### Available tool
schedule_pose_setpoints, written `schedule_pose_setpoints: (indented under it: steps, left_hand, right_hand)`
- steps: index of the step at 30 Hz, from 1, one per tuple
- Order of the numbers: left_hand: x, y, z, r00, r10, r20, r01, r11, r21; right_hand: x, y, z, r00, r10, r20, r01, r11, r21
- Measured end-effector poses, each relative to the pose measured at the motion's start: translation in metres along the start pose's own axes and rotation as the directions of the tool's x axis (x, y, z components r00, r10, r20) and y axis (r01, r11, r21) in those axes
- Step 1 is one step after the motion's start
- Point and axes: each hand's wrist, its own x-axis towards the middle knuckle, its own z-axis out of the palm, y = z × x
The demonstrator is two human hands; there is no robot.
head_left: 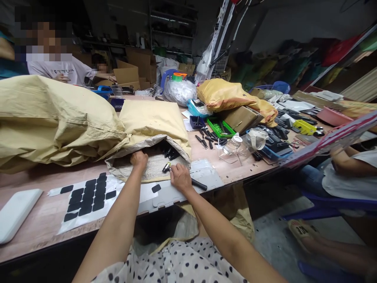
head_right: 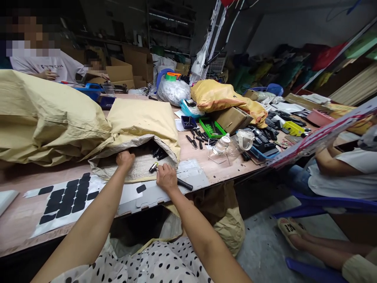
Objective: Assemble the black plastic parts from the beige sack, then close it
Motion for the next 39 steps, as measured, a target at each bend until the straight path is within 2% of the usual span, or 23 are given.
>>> schedule_pose_setpoints:
  steps: [4, 9, 15, 23, 25, 28, 31, 39]
  left_hand:
    - [-0.014, -0.007, -0.007, 0.996, 0.093, -0.007, -0.093, 0.996, -0.016]
    - [-0.051, -0.025, -0.002, 0.951, 0.302, -0.065, -0.303, 0.953, -0.013]
    - [-0.081, -0.042, -0.002, 0.949, 0.313, -0.048, -0.314, 0.949, -0.022]
    - [-0.081, -0.035, -0.007, 0.945, 0.325, -0.029, -0.325, 0.946, -0.007]
    - [-0.082, -0.041, -0.007, 0.930, 0.366, -0.023, -0.367, 0.928, -0.060]
    - [-0.092, -0.052, -0.004, 0.886, 0.463, -0.004, -0.459, 0.877, -0.143]
    - [-0.105, -0.062, 0.001, 0.855, 0.518, -0.001, -0.512, 0.845, -0.156]
    - [-0.111, -0.062, 0.003, 0.826, 0.563, 0.011, -0.551, 0.812, -0.194]
  right_hand:
    - [0.000, 0.001, 0.003, 1.000, -0.001, -0.021, 0.001, 1.000, -0.002]
    - [0.001, 0.002, 0.006, 0.999, -0.006, -0.035, 0.006, 1.000, -0.007]
    - [0.001, 0.003, 0.008, 0.999, -0.005, -0.044, 0.005, 1.000, -0.001]
    - [0.003, 0.001, 0.006, 1.000, 0.005, -0.027, -0.005, 1.000, -0.002]
    - [0.003, 0.001, 0.005, 1.000, 0.007, -0.023, -0.007, 1.000, -0.001]
    - [0.003, 0.001, 0.005, 1.000, 0.010, -0.010, -0.010, 1.000, -0.002]
    - [0.003, 0.002, 0.003, 1.000, 0.009, 0.000, -0.009, 1.000, 0.002]
    - [0.005, 0.005, -0.008, 1.000, 0.009, 0.017, -0.010, 0.998, 0.069]
